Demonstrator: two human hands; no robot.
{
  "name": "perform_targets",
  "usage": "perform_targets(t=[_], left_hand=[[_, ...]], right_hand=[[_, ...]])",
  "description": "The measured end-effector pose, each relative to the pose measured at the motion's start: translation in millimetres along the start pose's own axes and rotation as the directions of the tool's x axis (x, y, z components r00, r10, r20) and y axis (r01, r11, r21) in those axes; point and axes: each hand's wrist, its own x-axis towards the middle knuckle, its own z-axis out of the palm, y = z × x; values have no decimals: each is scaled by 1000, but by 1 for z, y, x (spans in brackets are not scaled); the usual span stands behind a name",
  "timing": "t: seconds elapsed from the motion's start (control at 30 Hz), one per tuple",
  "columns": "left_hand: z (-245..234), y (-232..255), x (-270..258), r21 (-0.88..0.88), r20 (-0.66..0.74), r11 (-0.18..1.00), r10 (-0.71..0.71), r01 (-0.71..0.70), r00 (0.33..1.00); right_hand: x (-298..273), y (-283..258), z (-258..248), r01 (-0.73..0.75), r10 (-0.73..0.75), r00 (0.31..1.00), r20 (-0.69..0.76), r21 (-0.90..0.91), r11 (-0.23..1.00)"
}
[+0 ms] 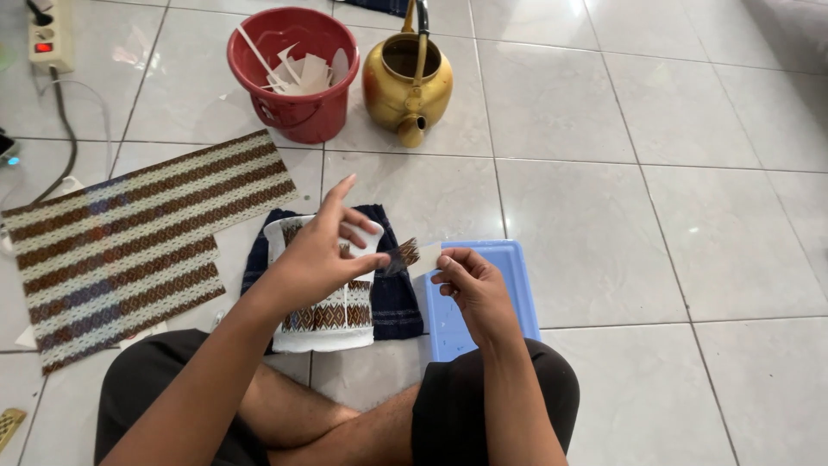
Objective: Applying decorative patterned stickers to a white ceramic pot while sitting on the floor.
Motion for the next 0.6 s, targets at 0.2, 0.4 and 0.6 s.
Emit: perform_targets(t=[0.2,0.4,0.6], left_hand=[[15,-26,1,-145,12,987,-75,76,997],[31,-40,11,-201,43,979,-7,16,999],[31,-40,8,-279,-9,960,10,-12,1000]], right_hand=[[-3,-12,3,-8,-1,999,-52,-185,983],[4,5,-1,-39,28,997,-68,-156,987],[3,6,2,-52,42,996,-73,-137,989]])
